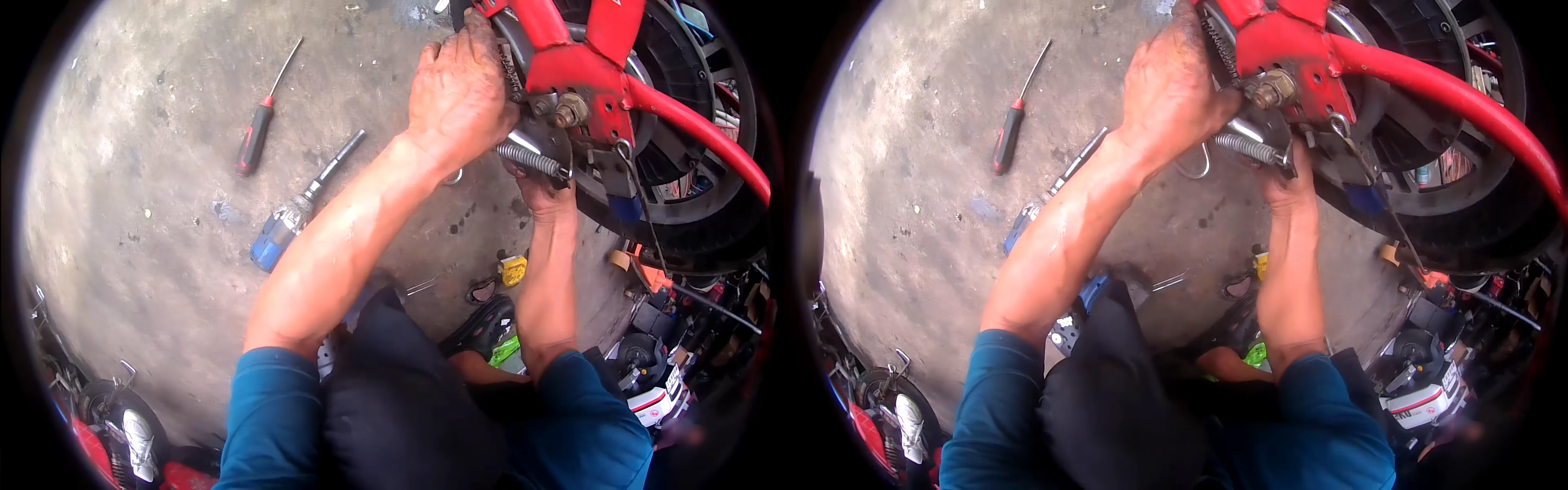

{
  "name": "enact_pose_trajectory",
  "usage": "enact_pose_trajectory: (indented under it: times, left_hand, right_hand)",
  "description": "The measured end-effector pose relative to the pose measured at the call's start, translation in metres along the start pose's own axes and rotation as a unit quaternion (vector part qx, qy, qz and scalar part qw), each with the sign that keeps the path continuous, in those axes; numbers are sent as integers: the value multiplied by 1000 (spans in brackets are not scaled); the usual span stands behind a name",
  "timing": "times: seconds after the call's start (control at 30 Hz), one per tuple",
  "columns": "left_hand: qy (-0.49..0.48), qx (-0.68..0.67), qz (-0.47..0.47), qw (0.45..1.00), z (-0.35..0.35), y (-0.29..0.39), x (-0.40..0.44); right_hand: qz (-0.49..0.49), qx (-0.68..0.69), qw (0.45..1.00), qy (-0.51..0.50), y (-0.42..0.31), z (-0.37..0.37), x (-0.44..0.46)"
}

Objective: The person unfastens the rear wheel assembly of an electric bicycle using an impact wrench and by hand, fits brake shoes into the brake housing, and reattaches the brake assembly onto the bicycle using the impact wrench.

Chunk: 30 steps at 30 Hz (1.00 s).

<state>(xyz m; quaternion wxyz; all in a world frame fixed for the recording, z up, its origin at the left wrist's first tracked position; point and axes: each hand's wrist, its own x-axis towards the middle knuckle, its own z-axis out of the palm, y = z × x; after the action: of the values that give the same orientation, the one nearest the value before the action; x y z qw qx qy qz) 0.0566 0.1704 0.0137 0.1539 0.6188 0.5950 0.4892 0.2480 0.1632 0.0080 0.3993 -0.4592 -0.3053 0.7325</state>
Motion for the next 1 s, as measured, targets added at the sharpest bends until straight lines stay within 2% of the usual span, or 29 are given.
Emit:
enact_pose_trajectory:
  times: [0.07,0.17,0.23,0.33,0.43,0.53,0.63,0.7,0.83,0.93,1.0]
  left_hand:
    - [-13,2,-13,1000,3,0,-2]
    - [-23,18,-31,999,10,-4,-3]
    - [-39,15,-33,999,8,-2,-2]
    - [22,44,-3,999,8,3,-5]
    - [-31,73,-30,996,5,4,-4]
    - [50,64,-52,995,12,-2,0]
    - [-133,-3,-103,986,3,-13,9]
    - [-123,1,-93,988,5,-16,11]
    - [-120,-15,-80,989,1,-24,17]
    - [-153,-7,-42,987,-3,-30,21]
    - [-86,-42,8,995,10,-39,17]
  right_hand:
    - [-10,-44,999,28,6,-1,9]
    - [-26,-12,997,74,14,5,15]
    - [-53,51,996,49,16,11,25]
    - [-83,104,991,12,20,11,25]
    - [-61,124,990,20,18,14,17]
    - [-45,107,992,44,21,0,19]
    - [-44,124,991,5,24,-5,24]
    - [-57,129,990,7,21,1,20]
    - [-64,97,990,78,21,10,14]
    - [-66,62,986,139,21,18,13]
    - [-63,36,982,177,22,25,10]
